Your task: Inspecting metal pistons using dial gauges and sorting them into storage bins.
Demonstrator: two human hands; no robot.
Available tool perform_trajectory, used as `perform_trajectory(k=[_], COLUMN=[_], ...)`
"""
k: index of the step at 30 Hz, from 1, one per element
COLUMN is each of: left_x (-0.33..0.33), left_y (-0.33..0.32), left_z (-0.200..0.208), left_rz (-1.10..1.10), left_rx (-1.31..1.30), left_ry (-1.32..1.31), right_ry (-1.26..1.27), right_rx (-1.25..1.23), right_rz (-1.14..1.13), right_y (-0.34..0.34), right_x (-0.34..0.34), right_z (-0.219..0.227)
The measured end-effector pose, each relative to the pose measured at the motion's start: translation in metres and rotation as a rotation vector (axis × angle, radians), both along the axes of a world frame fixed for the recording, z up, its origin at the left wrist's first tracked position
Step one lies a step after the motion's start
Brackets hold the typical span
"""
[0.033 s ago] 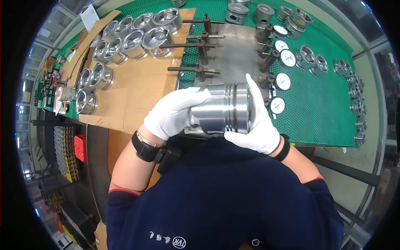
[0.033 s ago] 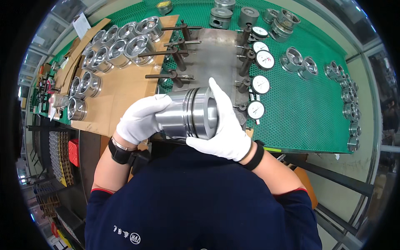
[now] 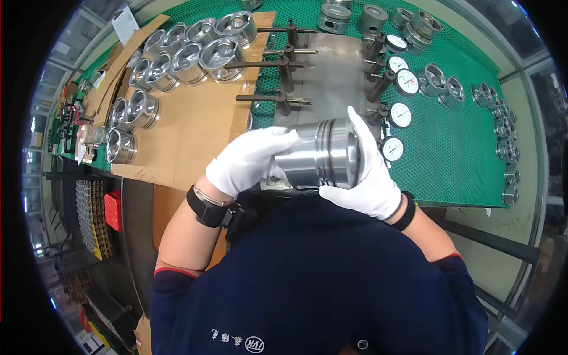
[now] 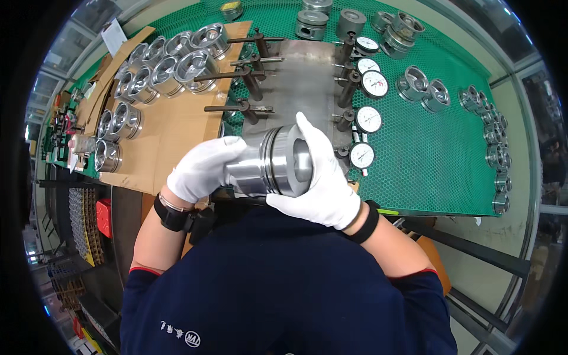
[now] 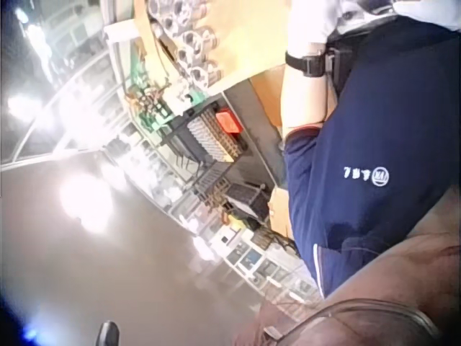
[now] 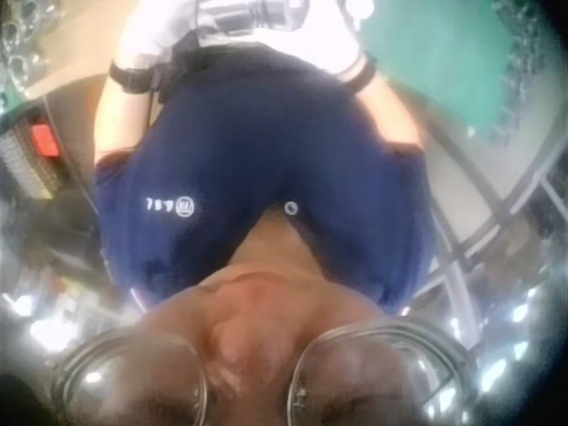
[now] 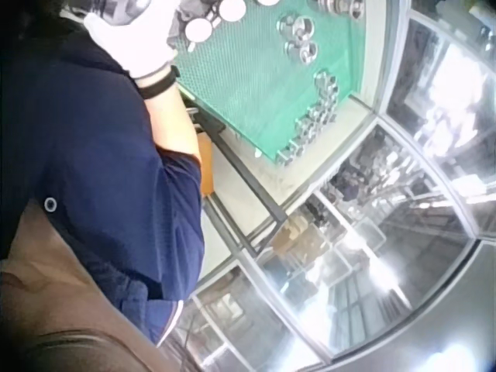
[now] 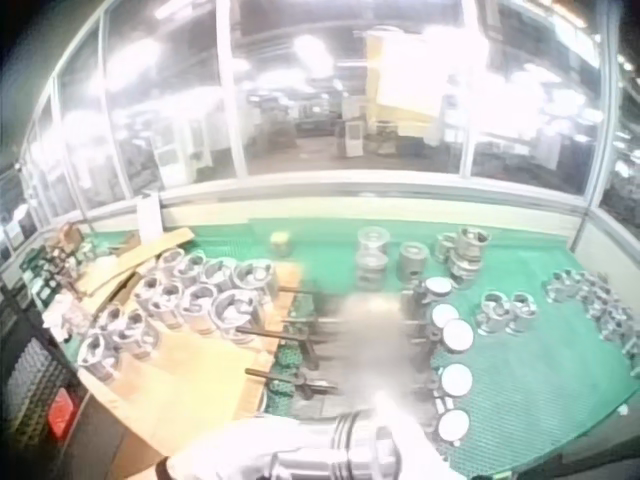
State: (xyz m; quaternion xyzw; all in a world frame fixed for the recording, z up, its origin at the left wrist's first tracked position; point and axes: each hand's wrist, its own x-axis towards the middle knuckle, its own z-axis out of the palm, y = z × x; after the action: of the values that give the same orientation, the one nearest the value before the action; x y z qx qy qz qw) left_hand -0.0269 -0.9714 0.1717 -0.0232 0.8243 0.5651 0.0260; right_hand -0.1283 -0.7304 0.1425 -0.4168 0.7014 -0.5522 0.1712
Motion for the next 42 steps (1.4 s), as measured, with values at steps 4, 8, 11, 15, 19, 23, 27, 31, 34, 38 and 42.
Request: perform_trajectory(k=[4,8,11,15,19,23,27,31,34,38,42], left_x=[-0.002,-0.017,-0.026,-0.026,-0.032,-0.040,-0.048,-0.048,-0.050,-0.052,-0.051], left_y=[0.030,0.052,0.059,0.058,0.057,0.056,0.056,0.055,0.055,0.055,0.056], left_z=[-0.015,-0.020,-0.036,-0.047,-0.049,-0.055,-0.054,-0.055,-0.056,-0.057,-0.057], left_rz=[0.120,-0.053,-0.034,-0.004,-0.025,-0.006,0.013,0.001,0.004,-0.003,0.010], left_rx=[-0.113,-0.472,-0.543,-0.583,-0.562,-0.439,-0.449,-0.398,-0.401,-0.372,-0.369], left_ry=[-0.150,0.319,0.397,0.454,0.506,0.422,0.483,0.434,0.419,0.474,0.487], right_ry=[0.384,0.492,0.515,0.417,-0.319,-1.012,-1.017,-1.019,-1.013,-1.006,-1.025], right_rx=[0.293,0.297,0.252,0.152,0.254,0.206,0.199,0.221,0.223,0.240,0.238], right_rz=[-0.072,-0.185,-0.193,-0.188,-0.154,-0.138,-0.136,-0.123,-0.139,-0.149,-0.153], right_y=[0.003,-0.011,-0.015,0.009,0.039,0.035,0.037,0.037,0.037,0.036,0.033], right_x=[-0.006,-0.005,-0.008,-0.008,-0.005,0.004,0.006,0.005,0.005,0.004,0.003], right_z=[0.029,0.013,0.008,-0.004,-0.026,-0.037,-0.045,-0.040,-0.040,-0.039,-0.035])
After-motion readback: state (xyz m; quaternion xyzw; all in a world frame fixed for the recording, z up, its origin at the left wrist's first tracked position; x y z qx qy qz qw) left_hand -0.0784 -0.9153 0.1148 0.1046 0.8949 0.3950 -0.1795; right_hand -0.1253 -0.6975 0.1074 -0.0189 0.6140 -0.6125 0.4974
